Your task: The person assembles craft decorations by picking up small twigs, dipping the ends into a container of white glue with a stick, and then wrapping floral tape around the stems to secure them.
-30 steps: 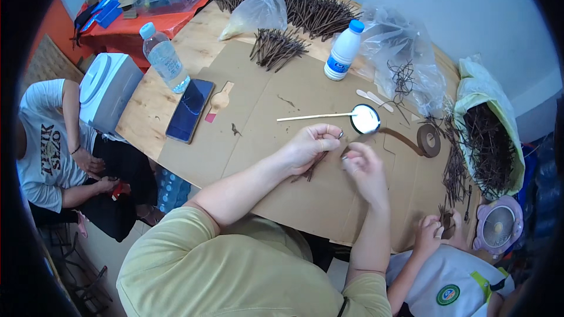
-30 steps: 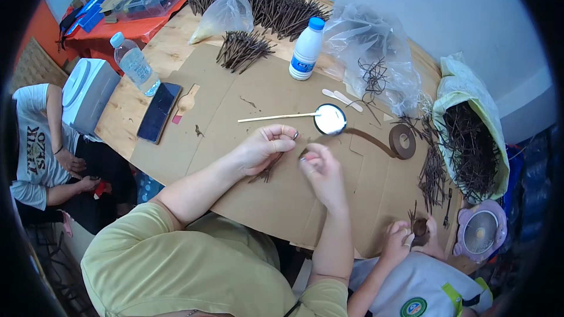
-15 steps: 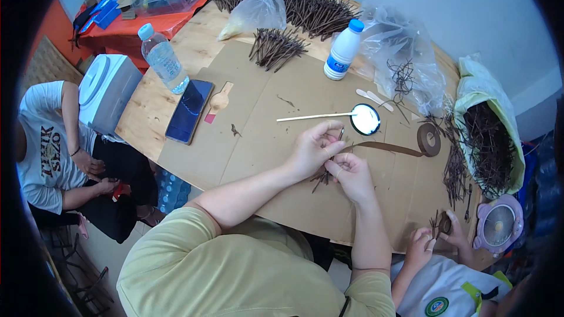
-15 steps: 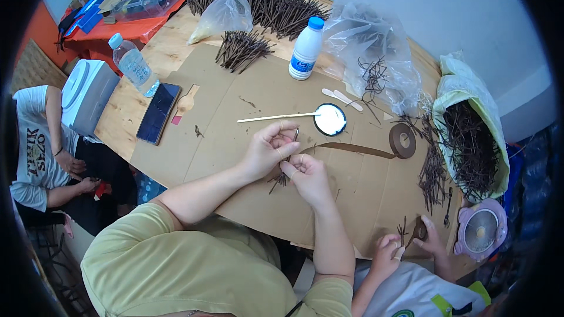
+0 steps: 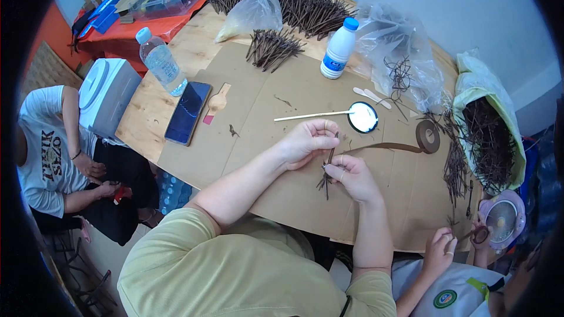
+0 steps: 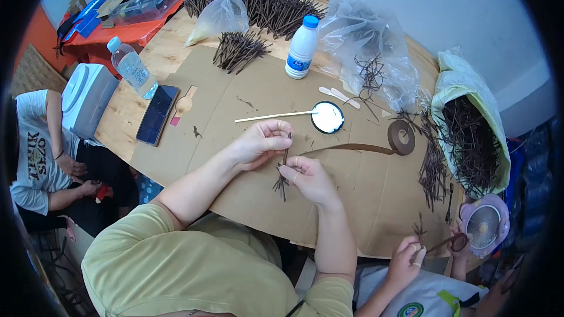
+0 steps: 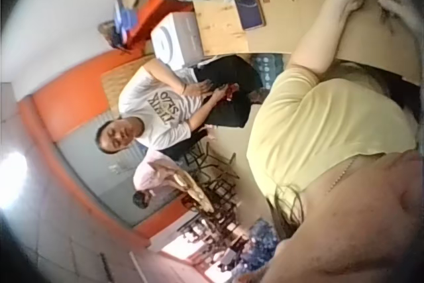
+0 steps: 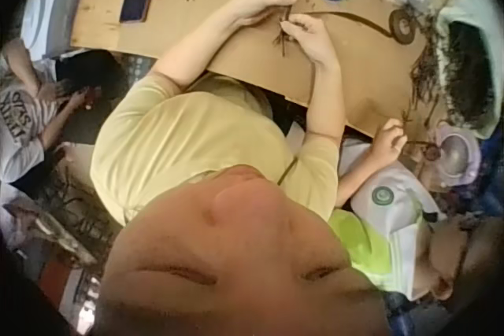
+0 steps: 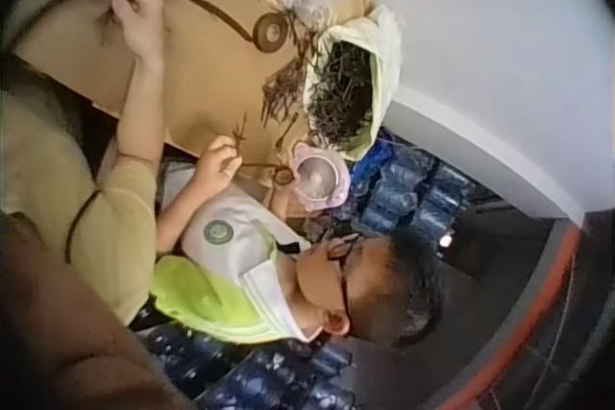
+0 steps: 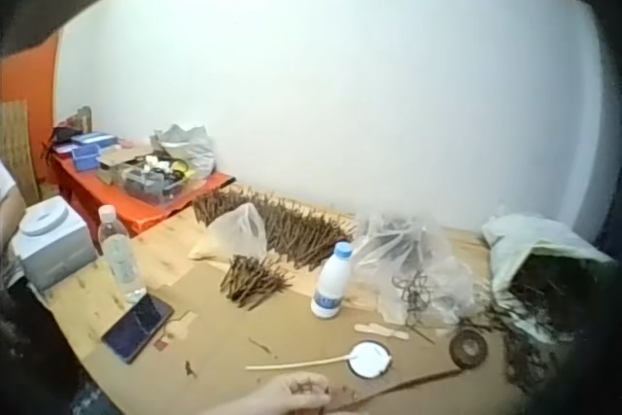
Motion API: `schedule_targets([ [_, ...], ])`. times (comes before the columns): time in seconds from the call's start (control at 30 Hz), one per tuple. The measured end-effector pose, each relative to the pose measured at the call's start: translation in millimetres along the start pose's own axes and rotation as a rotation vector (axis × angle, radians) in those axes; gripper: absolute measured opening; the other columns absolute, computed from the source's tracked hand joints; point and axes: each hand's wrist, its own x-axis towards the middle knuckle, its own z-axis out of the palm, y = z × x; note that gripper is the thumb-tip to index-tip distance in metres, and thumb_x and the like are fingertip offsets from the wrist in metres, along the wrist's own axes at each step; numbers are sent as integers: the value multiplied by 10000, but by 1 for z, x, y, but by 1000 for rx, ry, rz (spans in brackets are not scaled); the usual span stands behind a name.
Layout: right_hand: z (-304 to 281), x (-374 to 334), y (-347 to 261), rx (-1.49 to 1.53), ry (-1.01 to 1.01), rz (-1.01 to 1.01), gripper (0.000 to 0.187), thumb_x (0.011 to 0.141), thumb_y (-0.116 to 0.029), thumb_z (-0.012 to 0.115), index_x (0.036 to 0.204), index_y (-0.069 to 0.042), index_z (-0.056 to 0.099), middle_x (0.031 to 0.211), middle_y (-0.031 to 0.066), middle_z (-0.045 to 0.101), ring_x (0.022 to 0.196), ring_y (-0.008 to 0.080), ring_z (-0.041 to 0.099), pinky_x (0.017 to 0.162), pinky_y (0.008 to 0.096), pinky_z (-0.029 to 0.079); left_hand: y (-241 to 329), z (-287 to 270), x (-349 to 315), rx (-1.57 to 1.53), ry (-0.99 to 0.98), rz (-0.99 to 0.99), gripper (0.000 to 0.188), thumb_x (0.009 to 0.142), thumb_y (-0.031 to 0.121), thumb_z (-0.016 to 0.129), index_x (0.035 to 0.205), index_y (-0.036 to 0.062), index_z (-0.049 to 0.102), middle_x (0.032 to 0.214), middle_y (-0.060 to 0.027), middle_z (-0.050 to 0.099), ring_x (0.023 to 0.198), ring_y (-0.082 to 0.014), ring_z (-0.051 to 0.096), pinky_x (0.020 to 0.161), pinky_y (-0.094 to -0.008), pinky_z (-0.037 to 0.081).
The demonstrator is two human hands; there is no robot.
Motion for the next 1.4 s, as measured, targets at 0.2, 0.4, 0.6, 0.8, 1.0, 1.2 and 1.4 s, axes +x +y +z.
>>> schedule_targets([
  [0.2,1,-1,-5,112,-80,-18,138,849,-81,580,920,24,632,790,21,613,725,87,548,681,225,450,2,0,-1,-38,-30,-31,160,793,44,651,926,99,581,830,37,584,737,-33,558,646,-176,458],
  [0.4,-1,1,-1,301,-173,0,160,860,-103,572,936,26,628,837,29,628,778,93,568,743,237,451,-1,0,-1,-59,-44,-32,147,793,44,653,908,91,575,834,36,579,707,-31,534,643,-171,452],
  [0.6,6,2,-5,273,28,-67,152,803,2,612,951,14,583,808,48,628,752,94,583,700,226,471,-3,3,-1,50,71,91,132,794,25,644,883,83,566,806,19,577,702,-46,543,643,-181,454],
  [0.8,6,7,4,305,133,-88,146,792,26,614,923,-10,560,805,84,636,716,121,618,676,228,493,-2,7,-1,64,116,127,117,789,32,654,836,90,564,762,24,567,674,-59,550,624,-206,465],
  [1.0,5,7,6,352,71,-80,124,822,22,572,943,-7,563,855,87,640,769,145,627,707,240,489,-5,-1,0,-17,59,73,113,789,48,660,820,86,559,746,19,566,663,-65,548,601,-210,468],
  [1.2,5,5,2,345,-47,-39,134,865,-44,532,985,8,564,879,91,634,832,144,610,761,260,467,-2,1,-3,-106,-32,22,114,794,55,658,824,84,552,727,24,566,626,-64,552,563,-207,472],
  [1.4,4,4,3,497,-153,-49,137,869,-48,522,983,17,564,907,95,628,829,156,607,763,271,463,-1,0,-2,-130,-88,-22,108,802,64,651,844,75,552,726,20,568,621,-56,554,560,-198,478],
])
